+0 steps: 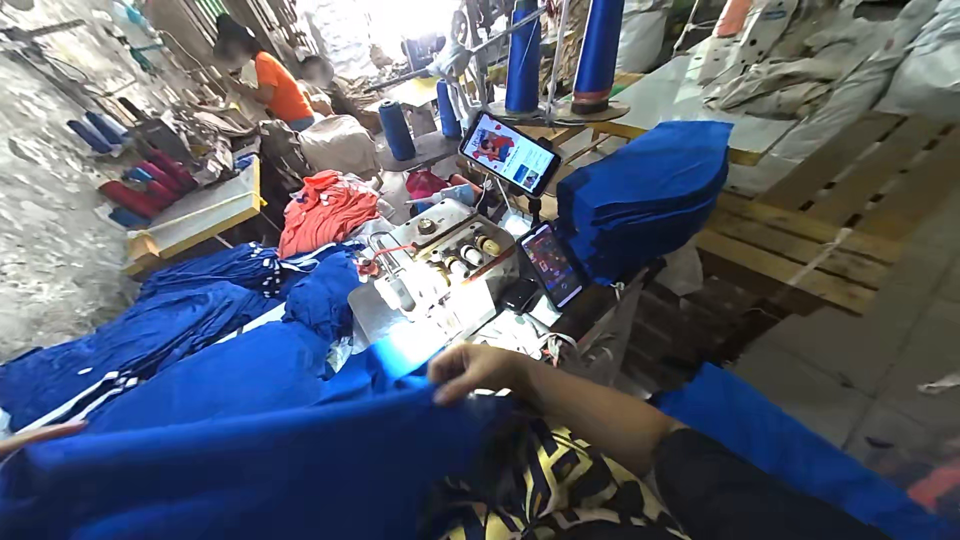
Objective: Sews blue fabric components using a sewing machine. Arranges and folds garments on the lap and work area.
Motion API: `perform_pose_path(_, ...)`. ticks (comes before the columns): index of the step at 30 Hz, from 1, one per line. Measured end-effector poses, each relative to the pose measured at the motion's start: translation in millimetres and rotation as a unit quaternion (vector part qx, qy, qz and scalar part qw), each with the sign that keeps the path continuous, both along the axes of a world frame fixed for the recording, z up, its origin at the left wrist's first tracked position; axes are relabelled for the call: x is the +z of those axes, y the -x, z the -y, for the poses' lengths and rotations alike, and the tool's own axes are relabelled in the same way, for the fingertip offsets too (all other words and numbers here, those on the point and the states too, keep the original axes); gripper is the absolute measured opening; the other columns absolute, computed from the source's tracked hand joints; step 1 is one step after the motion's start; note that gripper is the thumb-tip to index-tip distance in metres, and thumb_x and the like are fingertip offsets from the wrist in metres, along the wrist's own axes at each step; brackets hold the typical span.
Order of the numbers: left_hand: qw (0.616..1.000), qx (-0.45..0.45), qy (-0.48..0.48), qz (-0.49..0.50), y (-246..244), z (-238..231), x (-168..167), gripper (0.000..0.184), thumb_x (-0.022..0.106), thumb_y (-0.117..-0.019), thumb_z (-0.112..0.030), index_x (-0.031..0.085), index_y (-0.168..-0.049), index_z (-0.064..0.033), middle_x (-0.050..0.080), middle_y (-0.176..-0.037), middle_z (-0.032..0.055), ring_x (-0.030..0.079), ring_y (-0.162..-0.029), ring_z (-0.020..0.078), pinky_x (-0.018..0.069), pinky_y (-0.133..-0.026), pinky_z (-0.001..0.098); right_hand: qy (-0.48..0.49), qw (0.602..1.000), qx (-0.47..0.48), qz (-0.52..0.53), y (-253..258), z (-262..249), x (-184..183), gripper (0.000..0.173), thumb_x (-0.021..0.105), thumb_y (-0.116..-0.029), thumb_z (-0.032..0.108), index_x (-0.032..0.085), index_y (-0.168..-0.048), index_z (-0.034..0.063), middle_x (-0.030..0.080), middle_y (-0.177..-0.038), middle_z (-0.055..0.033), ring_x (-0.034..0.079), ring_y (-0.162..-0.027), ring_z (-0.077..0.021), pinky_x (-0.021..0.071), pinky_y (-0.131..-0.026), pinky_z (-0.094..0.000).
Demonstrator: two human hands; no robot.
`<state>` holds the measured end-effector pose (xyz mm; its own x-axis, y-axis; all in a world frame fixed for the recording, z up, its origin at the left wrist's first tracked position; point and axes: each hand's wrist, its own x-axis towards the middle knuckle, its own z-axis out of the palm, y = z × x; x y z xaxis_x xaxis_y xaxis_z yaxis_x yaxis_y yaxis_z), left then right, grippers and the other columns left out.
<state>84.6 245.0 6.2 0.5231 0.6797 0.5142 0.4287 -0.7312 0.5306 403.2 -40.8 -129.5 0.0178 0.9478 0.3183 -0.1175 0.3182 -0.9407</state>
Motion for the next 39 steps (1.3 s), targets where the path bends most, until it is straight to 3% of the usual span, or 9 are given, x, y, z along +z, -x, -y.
perform_pose_path(3, 0.963, -0.081, -0.166, -0.197, 55.7, -126.6, -58.7, 0.029, 0.06, -0.0905, 0.0, 0.065, -0.116, 0.0133, 0.066, -0.105, 0.0375, 0.068, -0.094, 0.049, 0.0552, -0.077, 0.0624, 0.102, 0.964, -0.216, 0.115, 0.9, -20.9, 3.5, 0.016, 0.067, -0.0955, 0.01, 0.068, -0.1, -0.0058, 0.065, -0.081, -0.004, 0.056, -0.071, -0.0038, 0.0483, -0.071, -0.0228)
perform_pose_path(5, 0.955, 0.082, -0.088, -0.271, 15.1, -62.8, -60.0, 0.033, 0.063, -0.0886, 0.006, 0.064, -0.121, 0.0136, 0.049, -0.123, 0.0533, 0.045, -0.114, 0.0762, 0.0277, -0.089, 0.0908, 0.126, 0.929, -0.282, 0.205, 2.1, -26.8, -3.5, 0.023, 0.068, -0.095, 0.013, 0.07, -0.102, -0.0088, 0.069, -0.091, -0.0163, 0.061, -0.081, -0.0169, 0.0504, -0.081, -0.0336)
perform_pose_path(9, 0.963, -0.136, -0.157, -0.17, -105.6, 71.3, -83.1, 0.043, 0.058, -0.0813, 0.011, 0.067, -0.123, 0.0093, 0.06, -0.13, 0.0347, 0.058, -0.121, 0.0556, 0.0439, -0.096, 0.0727, 0.056, 0.916, -0.342, 0.2, 9.3, -32.6, -16.1, 0.021, 0.071, -0.0903, 0.012, 0.071, -0.094, -0.0081, 0.069, -0.085, -0.013, 0.061, -0.077, -0.0105, 0.0506, -0.076, -0.0254)
perform_pose_path(11, 0.948, -0.284, -0.094, -0.105, -149.6, 120.5, -113.5, 0.045, 0.066, -0.0897, -0.014, 0.062, -0.127, 0.0104, 0.066, -0.126, 0.028, 0.062, -0.12, 0.0459, 0.044, -0.1, 0.0672, 0.045, 0.927, -0.338, 0.156, 12.7, -30.7, -15.4, 0.018, 0.072, -0.0897, 0.012, 0.071, -0.093, -0.0057, 0.069, -0.082, -0.0062, 0.06, -0.074, -0.0025, 0.0506, -0.074, -0.0195)
perform_pose_path(15, 0.94, -0.295, -0.159, -0.057, -177.0, 151.0, -142.4, 0.015, 0.071, -0.0858, -0.009, 0.074, -0.096, 0.0021, 0.072, -0.088, 0.0171, 0.07, -0.086, 0.0362, 0.0482, -0.085, 0.0601, -0.027, 0.915, -0.387, 0.113, 7.0, 7.4, -7.9, 0.014, 0.066, -0.0942, 0.004, 0.069, -0.098, -0.0093, 0.072, -0.086, -0.0094, 0.069, -0.076, -0.0058, 0.0585, -0.074, -0.0233)
perform_pose_path(21, 0.923, -0.378, -0.061, 0.044, -170.8, 139.2, -128.5, 0.017, 0.061, -0.0939, -0.009, 0.078, -0.096, -0.006, 0.063, -0.09, 0.0069, 0.059, -0.087, 0.0013, 0.0482, -0.08, 0.0104, 0.006, 0.671, -0.724, 0.163, -100.1, 100.7, -71.0, 0.024, 0.063, -0.0982, 0.009, 0.068, -0.105, -0.0128, 0.072, -0.095, -0.0213, 0.071, -0.085, -0.022, 0.0587, -0.081, -0.036)
perform_pose_path(26, 0.945, -0.299, -0.032, 0.126, -197.5, 119.2, -132.1, 0.018, 0.066, -0.092, -0.009, 0.071, -0.094, 0.0082, 0.066, -0.088, 0.0105, 0.06, -0.086, 0.0001, 0.0479, -0.081, 0.0119, 0.064, 0.612, -0.754, 0.228, -122.7, 128.5, -114.3, 0.021, 0.061, -0.0964, 0.005, 0.073, -0.102, -0.0112, 0.069, -0.113, -0.0301, 0.069, -0.103, -0.0355, 0.0553, -0.093, -0.0406)
perform_pose_path(32, 0.985, -0.166, -0.044, 0.026, -218.3, 118.2, -141.7, 0.018, 0.065, -0.0916, -0.005, 0.073, -0.098, 0.009, 0.072, -0.098, 0.0249, 0.071, -0.093, 0.035, 0.0551, -0.087, 0.0492, 0.08, 0.603, -0.717, 0.341, -107.1, 115.4, -140.0, 0.032, 0.057, -0.0951, 0.007, 0.071, -0.117, -0.0121, 0.055, -0.137, -0.0386, 0.055, -0.125, -0.0558, 0.0452, -0.107, -0.0582)
perform_pose_path(39, 0.984, -0.162, -0.076, -0.017, -218.3, 124.6, -140.6, 0.017, 0.066, -0.0914, -0.005, 0.075, -0.099, 0.0073, 0.073, -0.101, 0.0248, 0.073, -0.096, 0.0388, 0.056, -0.086, 0.0553, 0.104, 0.618, -0.721, 0.295, -100.4, 105.0, -129.8, 0.035, 0.055, -0.0967, 0.007, 0.069, -0.125, -0.0091, 0.049, -0.142, -0.0399, 0.048, -0.132, -0.0559, 0.0402, -0.112, -0.0566)
